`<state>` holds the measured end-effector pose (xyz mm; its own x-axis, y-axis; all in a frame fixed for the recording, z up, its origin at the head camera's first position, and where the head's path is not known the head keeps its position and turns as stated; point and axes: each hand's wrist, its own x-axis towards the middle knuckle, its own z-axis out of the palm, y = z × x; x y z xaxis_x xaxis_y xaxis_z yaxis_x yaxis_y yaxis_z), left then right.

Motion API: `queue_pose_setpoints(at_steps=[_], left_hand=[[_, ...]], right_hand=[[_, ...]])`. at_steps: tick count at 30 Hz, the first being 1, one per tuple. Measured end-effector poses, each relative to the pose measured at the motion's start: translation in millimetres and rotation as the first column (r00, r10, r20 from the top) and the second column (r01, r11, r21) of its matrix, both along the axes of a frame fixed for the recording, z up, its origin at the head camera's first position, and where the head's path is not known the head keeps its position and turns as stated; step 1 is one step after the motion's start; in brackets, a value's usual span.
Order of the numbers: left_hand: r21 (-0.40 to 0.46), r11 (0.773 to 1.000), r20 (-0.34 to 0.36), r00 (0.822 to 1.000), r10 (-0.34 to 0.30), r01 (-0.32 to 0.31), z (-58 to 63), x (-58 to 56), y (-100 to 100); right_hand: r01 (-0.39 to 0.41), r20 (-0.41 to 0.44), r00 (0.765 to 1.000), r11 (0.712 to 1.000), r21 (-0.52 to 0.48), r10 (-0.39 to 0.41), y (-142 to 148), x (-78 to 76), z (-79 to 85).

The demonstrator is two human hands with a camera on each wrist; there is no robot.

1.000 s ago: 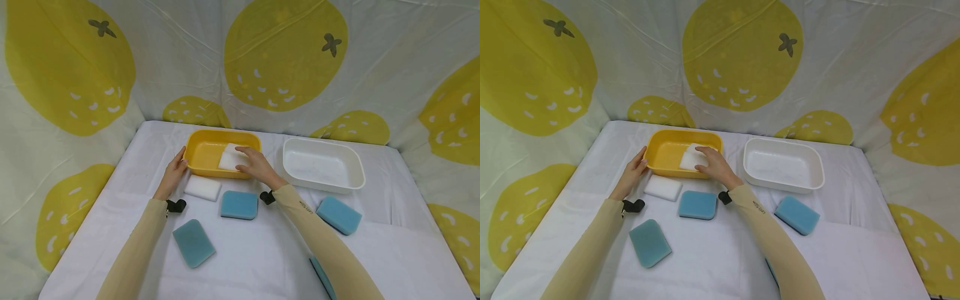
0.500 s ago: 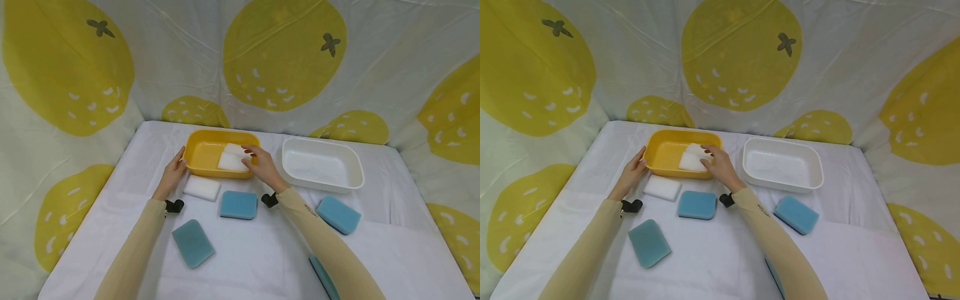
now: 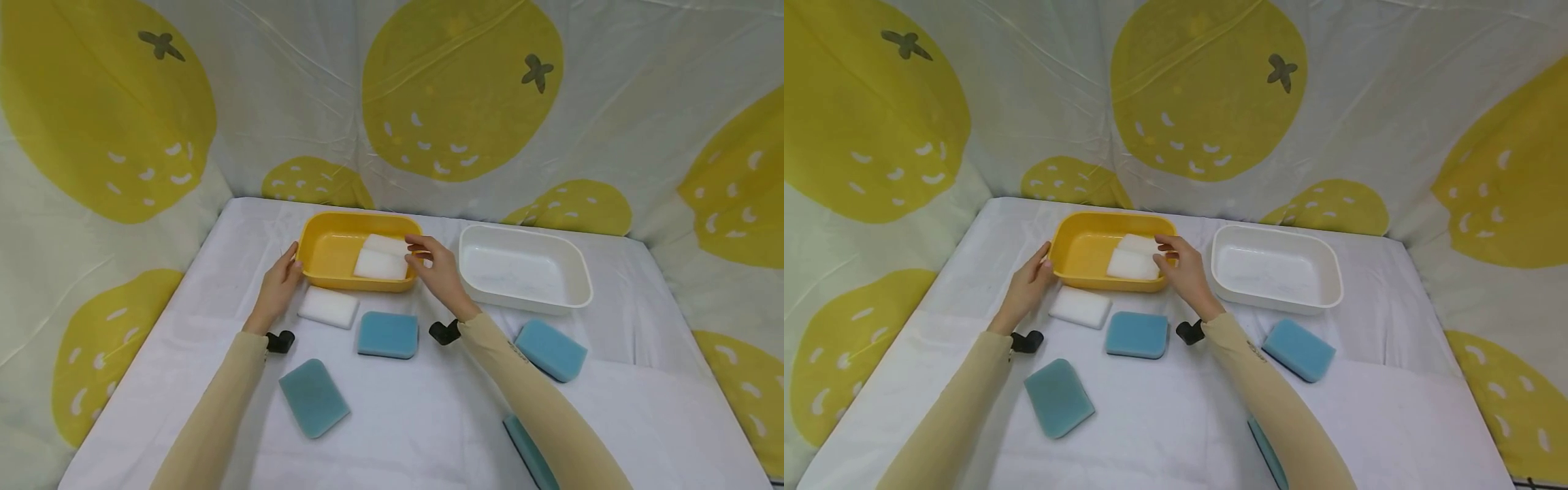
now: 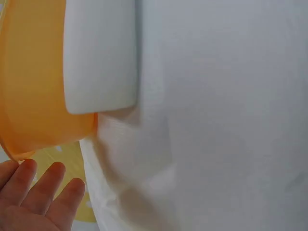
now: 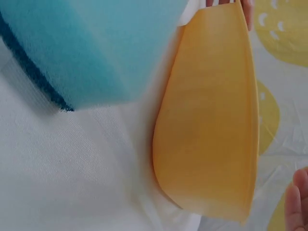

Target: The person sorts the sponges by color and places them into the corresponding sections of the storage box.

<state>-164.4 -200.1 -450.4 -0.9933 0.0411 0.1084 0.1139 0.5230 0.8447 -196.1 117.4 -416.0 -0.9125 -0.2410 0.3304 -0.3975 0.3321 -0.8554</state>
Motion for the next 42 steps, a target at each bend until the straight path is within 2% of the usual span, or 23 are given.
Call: queue_pose_setpoints(at_steps=[5,9,12,17,24,30,42], left_hand=[[0.029,0.999,-0.051,0.999,-0.013,0.014,4.5,3.0,-4.6],[0.029,0.999,-0.067,0.997,-0.028,0.030,9.3,6.3,-7.4],[0.017,0.999,-0.095,0.995,-0.043,0.045,12.3,11.0,-10.1],[-0.005,0.998,-0.112,0.991,-0.066,0.066,16.5,21.3,-17.7],[0.005,0.994,-0.036,0.993,-0.110,0.110,17.9,34.6,-31.9],[0.041,0.986,0.052,0.986,-0.161,0.159,16.9,42.3,-37.7],[0.015,0.973,0.185,0.956,-0.227,0.228,10.7,41.7,-31.9]], right_hand=[[0.001,-0.004,1.000,0.997,-0.073,-0.001,3.6,3.8,5.4],[-0.001,-0.004,1.000,0.995,-0.102,0.000,3.5,15.4,23.1],[0.012,0.026,1.000,0.995,-0.104,-0.009,3.9,23.2,34.2],[0.034,0.079,0.997,0.993,-0.116,-0.025,6.7,26.7,36.8],[0.059,0.135,0.990,0.991,-0.117,-0.043,12.7,29.0,33.6],[0.074,0.166,0.985,0.991,-0.114,-0.055,16.2,30.8,31.8],[0.077,0.220,0.974,0.989,-0.128,-0.047,16.4,33.1,28.8]])
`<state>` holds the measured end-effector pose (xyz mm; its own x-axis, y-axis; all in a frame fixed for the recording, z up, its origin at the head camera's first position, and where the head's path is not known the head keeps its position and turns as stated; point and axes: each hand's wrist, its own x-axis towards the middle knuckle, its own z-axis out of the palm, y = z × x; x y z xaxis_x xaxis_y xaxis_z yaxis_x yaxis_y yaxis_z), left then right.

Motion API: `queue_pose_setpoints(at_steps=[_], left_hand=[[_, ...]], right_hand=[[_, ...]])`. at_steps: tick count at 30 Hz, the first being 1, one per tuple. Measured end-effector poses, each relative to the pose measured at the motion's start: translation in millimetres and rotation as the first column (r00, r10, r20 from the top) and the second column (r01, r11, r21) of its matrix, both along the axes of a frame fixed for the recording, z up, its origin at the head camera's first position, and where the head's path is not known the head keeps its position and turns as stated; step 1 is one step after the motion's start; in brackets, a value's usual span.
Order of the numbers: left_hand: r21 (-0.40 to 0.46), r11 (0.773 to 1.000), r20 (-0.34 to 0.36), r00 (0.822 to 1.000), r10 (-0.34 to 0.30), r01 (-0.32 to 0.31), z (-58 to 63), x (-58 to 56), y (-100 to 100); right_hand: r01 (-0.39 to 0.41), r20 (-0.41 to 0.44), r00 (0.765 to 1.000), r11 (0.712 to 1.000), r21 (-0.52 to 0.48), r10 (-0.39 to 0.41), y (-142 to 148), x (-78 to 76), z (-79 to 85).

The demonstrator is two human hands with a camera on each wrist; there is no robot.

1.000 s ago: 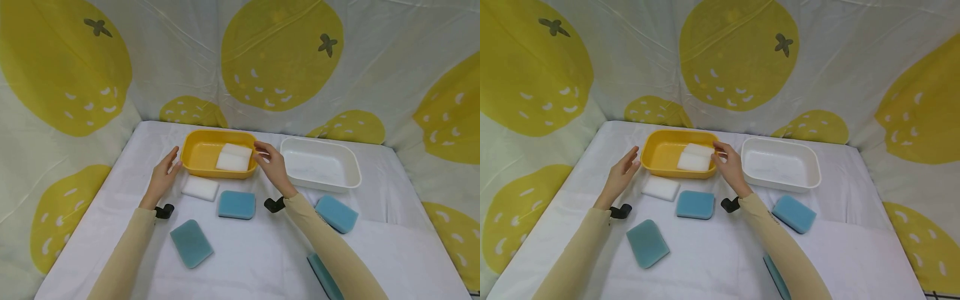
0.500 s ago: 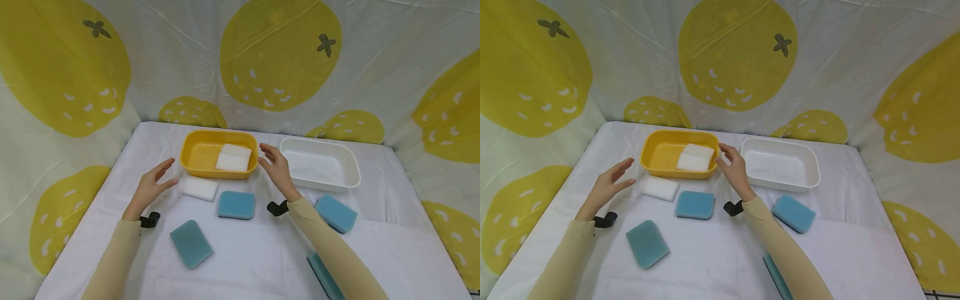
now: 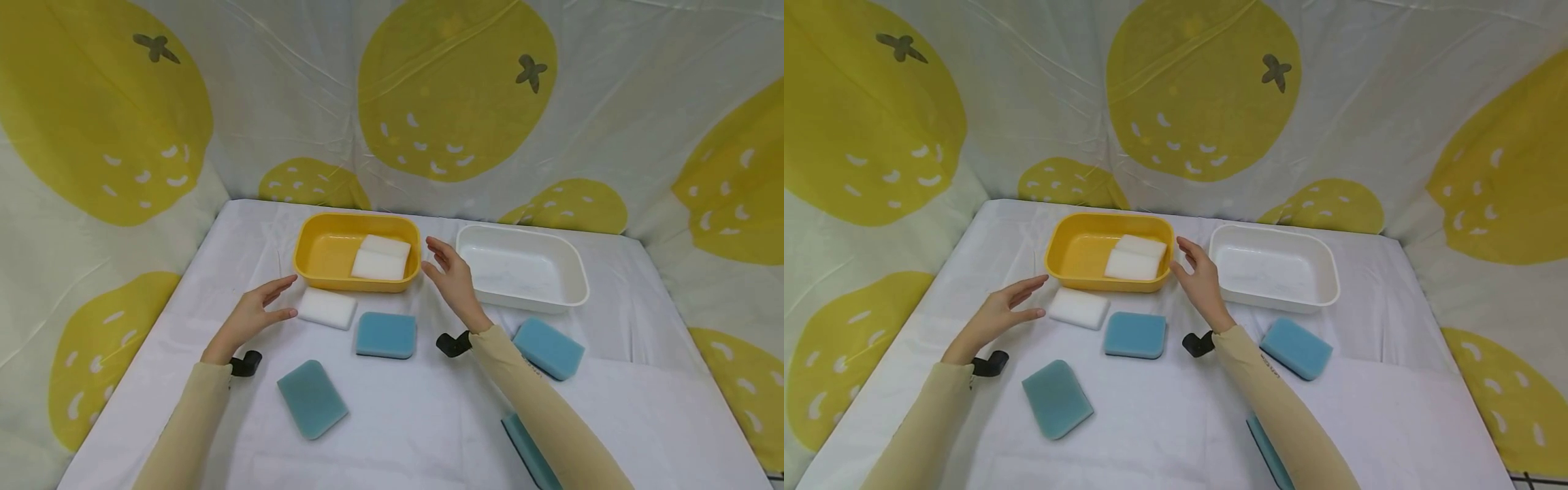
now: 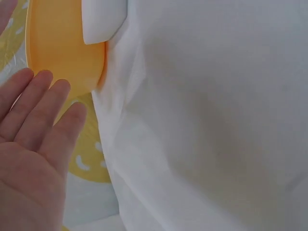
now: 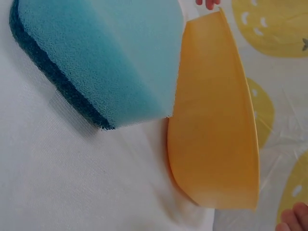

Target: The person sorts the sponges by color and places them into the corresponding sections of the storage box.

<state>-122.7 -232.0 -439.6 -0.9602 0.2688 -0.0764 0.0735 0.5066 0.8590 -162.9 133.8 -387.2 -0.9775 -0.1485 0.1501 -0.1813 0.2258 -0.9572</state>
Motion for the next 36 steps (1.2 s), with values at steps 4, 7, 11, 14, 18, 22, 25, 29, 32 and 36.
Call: queue_pose_setpoints(at_steps=[4,7,11,14,18,22,25,29,32,36], left_hand=[[-0.017,1.000,0.030,0.999,-0.022,0.022,-1.3,-0.9,3.6],[-0.036,0.999,0.028,0.999,-0.037,0.038,-2.9,-1.4,6.3],[-0.053,0.997,0.015,0.999,-0.048,0.049,-5.9,-1.8,8.0],[-0.060,0.997,0.002,0.999,-0.053,0.053,-7.2,-1.9,8.6],[-0.078,0.995,-0.023,0.998,-0.062,0.061,-8.1,-2.7,9.7],[-0.094,0.994,-0.031,0.997,-0.067,0.064,-9.3,-3.9,11.4],[-0.101,0.993,-0.038,0.997,-0.072,0.067,-10.3,-4.6,12.6],[-0.112,0.991,-0.069,0.994,-0.085,0.077,-12.2,-5.0,12.7],[-0.120,0.989,-0.096,0.991,-0.094,0.082,-14.6,-5.4,12.4],[-0.136,0.987,-0.121,0.987,-0.102,0.085,-17.8,-5.9,12.7]], right_hand=[[-0.008,0.018,1.000,1.000,-0.001,0.008,-0.1,-4.9,-12.0],[-0.007,0.027,1.000,1.000,0.002,0.007,1.1,-11.7,-28.5],[0.010,0.021,1.000,1.000,0.017,-0.011,0.9,-15.7,-42.7],[0.026,0.013,1.000,0.999,0.039,-0.026,0.0,-15.4,-47.2],[0.030,0.007,1.000,0.997,0.065,-0.030,-0.7,-15.1,-51.1],[0.019,0.030,0.999,0.996,0.085,-0.021,-2.0,-14.0,-49.0],[0.000,0.052,0.999,0.996,0.093,-0.004,-5.2,-7.6,-36.4],[-0.019,0.082,0.997,0.994,0.110,0.010,-9.4,1.3,-20.9],[-0.020,0.097,0.995,0.992,0.122,0.008,-11.0,3.3,-18.8],[-0.021,0.102,0.995,0.992,0.123,0.009,-12.3,3.2,-19.2]])
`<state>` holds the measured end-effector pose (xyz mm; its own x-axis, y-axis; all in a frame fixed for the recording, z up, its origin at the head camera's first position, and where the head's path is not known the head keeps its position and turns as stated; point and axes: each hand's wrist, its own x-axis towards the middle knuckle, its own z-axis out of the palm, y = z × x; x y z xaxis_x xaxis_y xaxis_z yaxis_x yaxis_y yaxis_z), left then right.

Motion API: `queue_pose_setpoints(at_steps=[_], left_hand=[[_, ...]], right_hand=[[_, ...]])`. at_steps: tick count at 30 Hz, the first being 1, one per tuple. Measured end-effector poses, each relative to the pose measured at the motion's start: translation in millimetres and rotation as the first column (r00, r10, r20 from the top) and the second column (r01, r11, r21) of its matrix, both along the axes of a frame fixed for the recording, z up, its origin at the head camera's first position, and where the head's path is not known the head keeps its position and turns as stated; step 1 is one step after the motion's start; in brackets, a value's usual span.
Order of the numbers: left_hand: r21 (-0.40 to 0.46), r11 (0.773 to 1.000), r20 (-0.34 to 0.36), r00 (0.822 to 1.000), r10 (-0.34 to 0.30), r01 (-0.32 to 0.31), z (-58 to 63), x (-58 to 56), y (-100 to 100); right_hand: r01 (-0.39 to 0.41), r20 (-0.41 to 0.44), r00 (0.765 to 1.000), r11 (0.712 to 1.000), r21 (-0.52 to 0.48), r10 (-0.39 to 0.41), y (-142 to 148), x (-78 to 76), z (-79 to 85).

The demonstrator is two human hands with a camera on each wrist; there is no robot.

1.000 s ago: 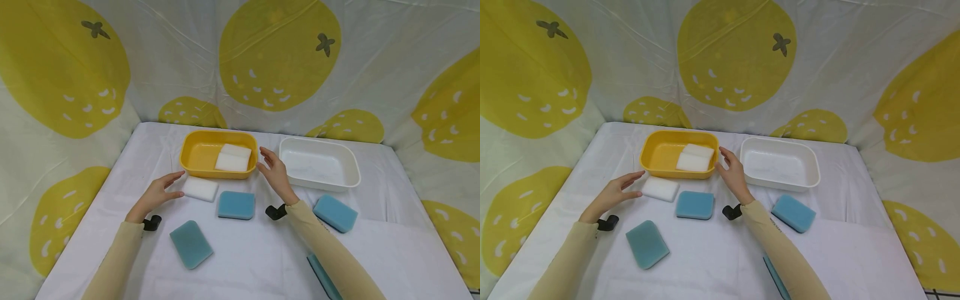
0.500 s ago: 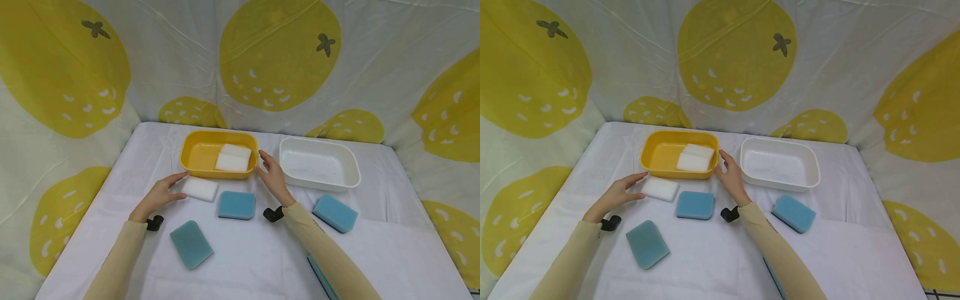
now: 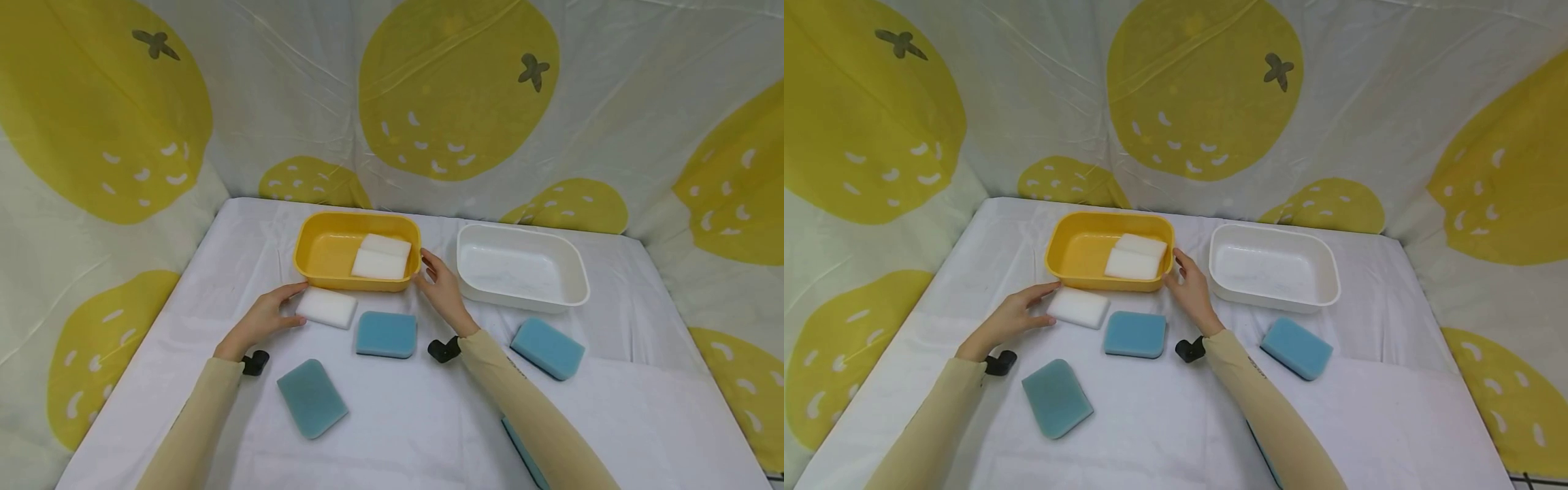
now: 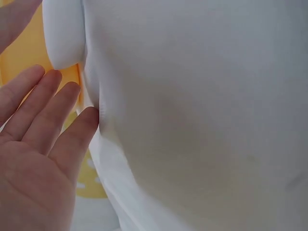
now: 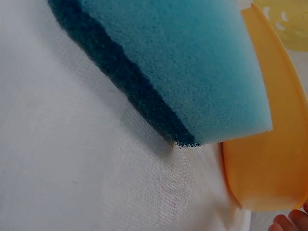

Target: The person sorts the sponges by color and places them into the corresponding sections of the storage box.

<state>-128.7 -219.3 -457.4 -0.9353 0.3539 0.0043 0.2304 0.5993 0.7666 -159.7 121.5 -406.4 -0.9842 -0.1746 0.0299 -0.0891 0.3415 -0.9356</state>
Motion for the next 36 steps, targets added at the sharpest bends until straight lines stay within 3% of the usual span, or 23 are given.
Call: queue_pose_setpoints(at_steps=[26,33,36], left_hand=[[-0.102,0.995,-0.080,0.996,-0.030,0.021,-2.1,-6.7,8.4],[-0.084,0.996,-0.070,0.997,-0.018,0.013,-2.9,-7.0,8.5],[-0.079,0.997,-0.068,0.998,-0.016,0.011,-2.9,-7.3,8.6]], right_hand=[[-0.011,-0.002,1.000,0.999,-0.034,0.011,1.7,-0.4,-3.6],[0.013,-0.011,1.000,0.999,-0.040,-0.013,7.9,-20.3,-47.5],[0.020,-0.007,1.000,0.999,-0.033,-0.020,7.0,-20.3,-48.8]])
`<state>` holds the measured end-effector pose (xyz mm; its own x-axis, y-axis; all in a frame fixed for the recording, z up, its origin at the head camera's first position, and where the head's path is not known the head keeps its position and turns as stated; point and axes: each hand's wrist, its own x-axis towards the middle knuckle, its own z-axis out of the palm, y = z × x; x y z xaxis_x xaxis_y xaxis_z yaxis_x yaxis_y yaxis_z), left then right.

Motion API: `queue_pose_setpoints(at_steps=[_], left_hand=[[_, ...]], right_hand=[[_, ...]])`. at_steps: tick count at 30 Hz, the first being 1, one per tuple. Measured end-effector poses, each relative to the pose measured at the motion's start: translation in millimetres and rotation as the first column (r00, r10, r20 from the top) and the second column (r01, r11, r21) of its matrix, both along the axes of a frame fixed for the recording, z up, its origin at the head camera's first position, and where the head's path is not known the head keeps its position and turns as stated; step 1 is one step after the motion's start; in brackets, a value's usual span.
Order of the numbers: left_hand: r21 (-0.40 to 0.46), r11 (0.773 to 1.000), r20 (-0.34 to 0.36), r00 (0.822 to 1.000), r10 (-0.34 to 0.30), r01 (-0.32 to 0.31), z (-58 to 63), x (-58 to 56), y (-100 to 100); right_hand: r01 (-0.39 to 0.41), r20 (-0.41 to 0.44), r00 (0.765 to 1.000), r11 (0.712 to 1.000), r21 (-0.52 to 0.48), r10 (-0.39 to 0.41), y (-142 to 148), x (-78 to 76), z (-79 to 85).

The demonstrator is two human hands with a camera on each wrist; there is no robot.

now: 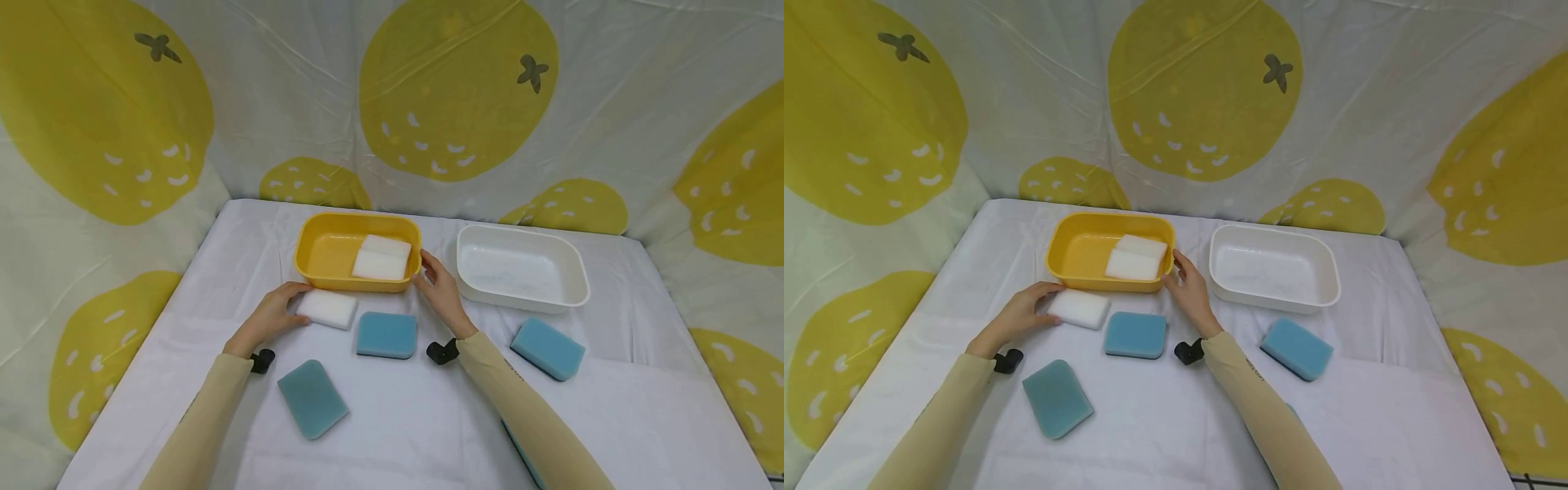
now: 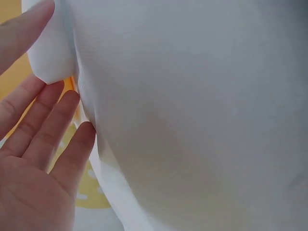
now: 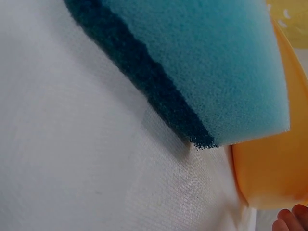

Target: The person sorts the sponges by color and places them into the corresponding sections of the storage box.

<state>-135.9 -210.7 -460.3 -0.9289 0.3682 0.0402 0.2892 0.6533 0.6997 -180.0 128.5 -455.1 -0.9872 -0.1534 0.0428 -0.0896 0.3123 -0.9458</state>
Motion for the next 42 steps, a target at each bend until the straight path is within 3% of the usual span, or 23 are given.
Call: queue_pose_setpoints(at_steps=[13,29,42], left_hand=[[0.036,0.999,0.013,1.000,0.023,-0.023,7.8,5.7,0.0],[0.096,0.995,-0.088,0.995,0.035,-0.027,32.1,16.6,-5.3],[0.091,0.994,-0.143,0.987,0.076,-0.064,44.5,8.7,4.2]], right_hand=[[-0.006,0.010,1.000,1.000,-0.009,0.006,0.6,0.1,-2.4],[-0.006,-0.010,1.000,1.000,-0.026,0.006,0.6,1.4,-4.0],[-0.004,0.002,1.000,0.999,-0.044,0.004,-0.3,2.3,-6.5]])
